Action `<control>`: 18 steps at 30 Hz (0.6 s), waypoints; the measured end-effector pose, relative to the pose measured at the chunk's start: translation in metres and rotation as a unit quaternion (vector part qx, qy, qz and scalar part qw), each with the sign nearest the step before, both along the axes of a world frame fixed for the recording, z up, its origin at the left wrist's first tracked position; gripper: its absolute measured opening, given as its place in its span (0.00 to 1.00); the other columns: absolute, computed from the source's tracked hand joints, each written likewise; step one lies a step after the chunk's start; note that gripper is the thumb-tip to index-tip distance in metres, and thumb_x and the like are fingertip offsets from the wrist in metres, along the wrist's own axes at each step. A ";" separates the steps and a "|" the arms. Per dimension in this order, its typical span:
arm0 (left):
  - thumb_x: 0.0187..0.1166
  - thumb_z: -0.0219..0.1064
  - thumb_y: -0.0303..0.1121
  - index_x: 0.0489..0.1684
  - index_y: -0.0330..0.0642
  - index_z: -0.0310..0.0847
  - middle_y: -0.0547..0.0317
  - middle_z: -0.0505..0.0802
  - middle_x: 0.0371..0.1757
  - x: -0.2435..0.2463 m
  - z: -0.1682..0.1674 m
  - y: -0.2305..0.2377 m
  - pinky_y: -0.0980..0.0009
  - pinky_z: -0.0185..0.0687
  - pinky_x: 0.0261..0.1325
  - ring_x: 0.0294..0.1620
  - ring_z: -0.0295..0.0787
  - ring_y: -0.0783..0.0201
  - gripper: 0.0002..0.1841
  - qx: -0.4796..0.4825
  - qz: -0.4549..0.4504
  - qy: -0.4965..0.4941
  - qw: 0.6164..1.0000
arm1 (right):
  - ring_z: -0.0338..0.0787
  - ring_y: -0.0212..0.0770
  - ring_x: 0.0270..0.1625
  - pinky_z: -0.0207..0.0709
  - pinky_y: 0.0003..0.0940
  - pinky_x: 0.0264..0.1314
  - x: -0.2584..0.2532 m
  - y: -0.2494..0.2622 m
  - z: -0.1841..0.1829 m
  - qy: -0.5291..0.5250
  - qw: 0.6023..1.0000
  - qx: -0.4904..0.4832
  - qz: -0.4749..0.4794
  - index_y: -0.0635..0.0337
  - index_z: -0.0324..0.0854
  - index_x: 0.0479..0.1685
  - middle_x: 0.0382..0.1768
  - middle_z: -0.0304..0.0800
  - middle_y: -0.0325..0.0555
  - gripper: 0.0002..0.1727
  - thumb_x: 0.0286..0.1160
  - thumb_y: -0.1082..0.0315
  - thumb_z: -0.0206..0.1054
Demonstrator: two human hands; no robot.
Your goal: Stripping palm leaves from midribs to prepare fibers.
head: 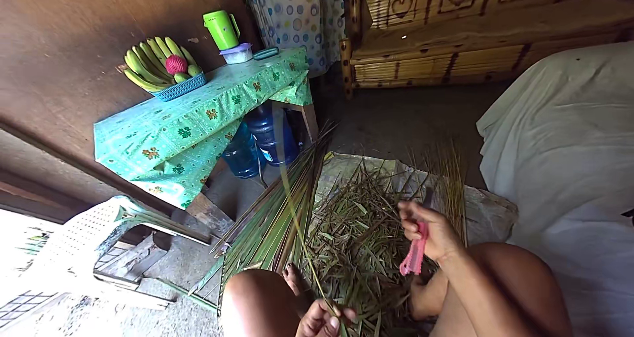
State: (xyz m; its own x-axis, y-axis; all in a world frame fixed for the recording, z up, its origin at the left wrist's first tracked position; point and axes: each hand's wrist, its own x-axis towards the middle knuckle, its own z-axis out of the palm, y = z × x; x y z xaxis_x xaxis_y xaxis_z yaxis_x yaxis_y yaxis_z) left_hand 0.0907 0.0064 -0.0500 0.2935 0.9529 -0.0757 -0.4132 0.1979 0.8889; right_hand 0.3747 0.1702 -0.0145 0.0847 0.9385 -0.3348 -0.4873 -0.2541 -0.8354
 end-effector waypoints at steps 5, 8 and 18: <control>0.79 0.63 0.21 0.43 0.36 0.91 0.56 0.94 0.61 0.025 -0.002 0.029 0.66 0.80 0.74 0.68 0.87 0.66 0.09 0.045 0.148 0.094 0.984 | 0.87 0.55 0.60 0.76 0.53 0.64 -0.029 -0.019 -0.014 -0.346 0.895 -0.080 0.271 0.70 0.84 0.62 0.60 0.88 0.63 0.28 0.95 0.53 0.48; 0.74 0.66 0.19 0.36 0.36 0.93 0.55 0.94 0.60 0.039 -0.004 0.045 0.68 0.81 0.72 0.68 0.86 0.66 0.08 0.057 0.230 0.102 0.966 | 0.94 0.46 0.40 0.89 0.41 0.44 -0.045 -0.033 -0.013 -0.248 0.894 -0.082 0.364 0.67 0.81 0.63 0.49 0.92 0.53 0.26 0.97 0.55 0.42; 0.85 0.57 0.32 0.93 0.39 0.48 0.46 0.78 0.80 0.070 0.011 0.030 0.58 0.85 0.66 0.67 0.87 0.57 0.35 -0.126 0.073 0.118 0.982 | 0.77 0.24 0.15 0.69 0.16 0.17 -0.051 -0.029 -0.012 -0.086 0.958 -0.040 0.272 0.63 0.84 0.44 0.17 0.83 0.35 0.10 0.88 0.73 0.57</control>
State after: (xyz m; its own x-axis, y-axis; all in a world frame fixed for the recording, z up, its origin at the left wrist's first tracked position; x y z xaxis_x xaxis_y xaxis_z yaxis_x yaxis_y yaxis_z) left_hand 0.1603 0.0364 -0.0388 0.1019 0.9256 -0.3646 -0.2425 0.3786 0.8932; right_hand 0.3233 0.1408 -0.0270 -0.3489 0.8317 -0.4320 -0.1220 -0.4973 -0.8590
